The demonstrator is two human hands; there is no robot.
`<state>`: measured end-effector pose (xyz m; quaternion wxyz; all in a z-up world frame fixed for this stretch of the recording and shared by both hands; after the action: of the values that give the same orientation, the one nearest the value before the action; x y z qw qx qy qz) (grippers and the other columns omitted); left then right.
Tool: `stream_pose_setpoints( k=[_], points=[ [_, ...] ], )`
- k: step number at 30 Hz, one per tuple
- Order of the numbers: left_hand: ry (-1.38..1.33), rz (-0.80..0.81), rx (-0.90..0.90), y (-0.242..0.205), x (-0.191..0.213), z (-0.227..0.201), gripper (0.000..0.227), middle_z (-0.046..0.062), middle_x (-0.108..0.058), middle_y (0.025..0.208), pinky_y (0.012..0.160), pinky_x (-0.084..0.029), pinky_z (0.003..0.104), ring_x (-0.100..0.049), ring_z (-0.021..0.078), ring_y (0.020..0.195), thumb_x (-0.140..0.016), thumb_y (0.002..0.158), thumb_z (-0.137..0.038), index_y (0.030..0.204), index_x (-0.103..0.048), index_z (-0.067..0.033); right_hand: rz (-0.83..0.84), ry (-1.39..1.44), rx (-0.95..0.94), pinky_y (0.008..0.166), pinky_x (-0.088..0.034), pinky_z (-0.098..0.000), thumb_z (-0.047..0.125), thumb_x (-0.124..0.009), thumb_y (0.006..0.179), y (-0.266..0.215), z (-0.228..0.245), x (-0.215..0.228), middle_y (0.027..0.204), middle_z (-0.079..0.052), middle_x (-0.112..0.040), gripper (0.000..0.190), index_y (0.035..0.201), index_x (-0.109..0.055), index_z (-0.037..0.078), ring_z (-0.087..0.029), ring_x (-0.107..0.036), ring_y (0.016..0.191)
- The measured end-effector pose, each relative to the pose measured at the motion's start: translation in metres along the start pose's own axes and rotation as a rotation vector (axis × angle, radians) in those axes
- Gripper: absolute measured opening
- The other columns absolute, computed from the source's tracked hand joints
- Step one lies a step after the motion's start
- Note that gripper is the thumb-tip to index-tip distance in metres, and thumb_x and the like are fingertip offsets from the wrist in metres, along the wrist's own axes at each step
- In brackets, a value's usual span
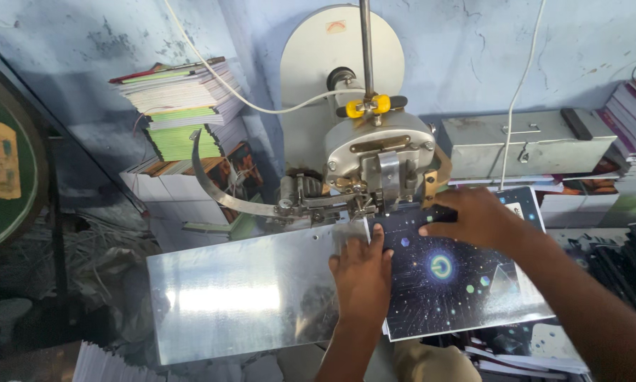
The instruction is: The person repeatedly picks up a book from a stack, places it under a binding machine, and operates the machine to stitch the spine. After each cycle, the person removes the bound book and places it on a separate stack.
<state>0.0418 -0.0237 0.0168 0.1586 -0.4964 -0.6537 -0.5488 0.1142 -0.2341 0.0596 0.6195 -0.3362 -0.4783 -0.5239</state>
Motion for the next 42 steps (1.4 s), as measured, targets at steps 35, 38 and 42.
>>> stream_pose_setpoints(
  k=[35, 38, 42],
  points=[
    [-0.021, 0.001, -0.089, -0.009, 0.013, -0.016, 0.066, 0.012, -0.052, 0.101, 0.085, -0.035, 0.05, -0.051, 0.0293, 0.094, -0.069, 0.09, -0.05, 0.144, -0.056, -0.0144, 0.169, -0.35, -0.163, 0.095, -0.056, -0.0398, 0.034, -0.087, 0.075, -0.025, -0.054, 0.074, 0.107, 0.001, -0.076, 0.038, 0.112, -0.077, 0.028, -0.02, -0.072, 0.105],
    [-0.004, -0.049, -0.117, -0.011, 0.012, -0.017, 0.067, 0.012, -0.052, 0.101, 0.084, -0.035, 0.05, -0.051, 0.0297, 0.095, -0.071, 0.088, -0.049, 0.143, -0.057, -0.0137, 0.148, -0.355, -0.197, 0.093, -0.057, -0.039, 0.032, -0.083, 0.08, -0.034, -0.054, 0.086, 0.103, 0.001, -0.077, 0.032, 0.111, -0.077, 0.026, -0.02, -0.075, 0.1],
    [-0.008, -0.009, -0.104, -0.01, 0.009, -0.016, 0.069, 0.012, -0.053, 0.101, 0.084, -0.035, 0.05, -0.051, 0.0292, 0.095, -0.073, 0.085, -0.047, 0.144, -0.056, -0.0139, 0.101, -0.435, -0.206, 0.094, -0.057, -0.0395, 0.035, -0.084, 0.078, -0.047, -0.049, 0.1, 0.101, 0.001, -0.077, 0.033, 0.109, -0.077, 0.025, -0.02, -0.074, 0.1]
  ],
)
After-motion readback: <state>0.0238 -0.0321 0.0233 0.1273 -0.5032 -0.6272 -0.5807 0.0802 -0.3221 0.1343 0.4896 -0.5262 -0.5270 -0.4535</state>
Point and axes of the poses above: each hand's wrist, its own y-axis towards the middle knuckle, its own x-axis out of the back of the hand, z = x × y, the point moved 6 cm from there along y, towards the middle knuckle
